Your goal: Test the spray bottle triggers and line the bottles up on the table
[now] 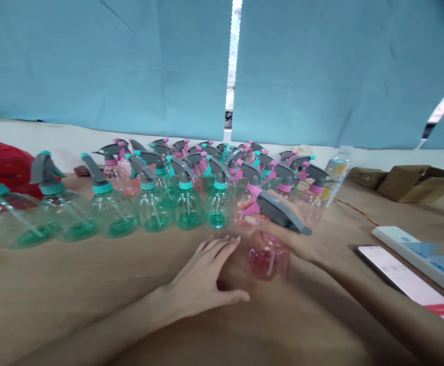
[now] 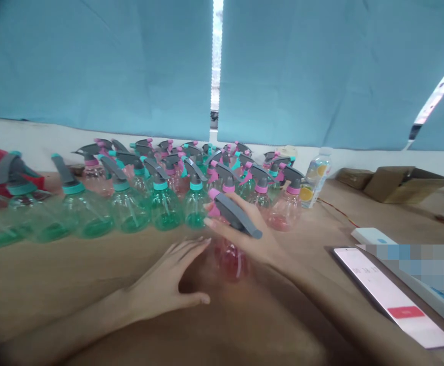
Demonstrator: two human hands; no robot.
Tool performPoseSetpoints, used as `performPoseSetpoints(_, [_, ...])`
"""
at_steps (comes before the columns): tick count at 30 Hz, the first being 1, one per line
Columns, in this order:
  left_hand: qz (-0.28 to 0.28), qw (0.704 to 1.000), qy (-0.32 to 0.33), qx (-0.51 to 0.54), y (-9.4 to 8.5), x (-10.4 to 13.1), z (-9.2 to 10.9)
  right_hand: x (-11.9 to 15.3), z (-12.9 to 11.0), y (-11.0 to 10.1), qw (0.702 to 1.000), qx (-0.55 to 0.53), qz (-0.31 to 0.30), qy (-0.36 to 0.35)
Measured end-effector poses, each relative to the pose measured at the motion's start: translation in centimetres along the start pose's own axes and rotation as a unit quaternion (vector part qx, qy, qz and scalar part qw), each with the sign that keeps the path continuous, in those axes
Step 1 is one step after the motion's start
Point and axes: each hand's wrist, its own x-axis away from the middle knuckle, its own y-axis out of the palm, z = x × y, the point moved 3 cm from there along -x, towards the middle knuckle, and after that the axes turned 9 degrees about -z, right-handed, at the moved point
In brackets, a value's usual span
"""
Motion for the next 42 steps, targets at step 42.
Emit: performPoseSetpoints(42, [-0.035, 0.996, 0.006, -0.076, 0.4, 0.8, -1.9, -0.3, 1.7, -1.3, 0.997, -0.033, 0.036, 0.057])
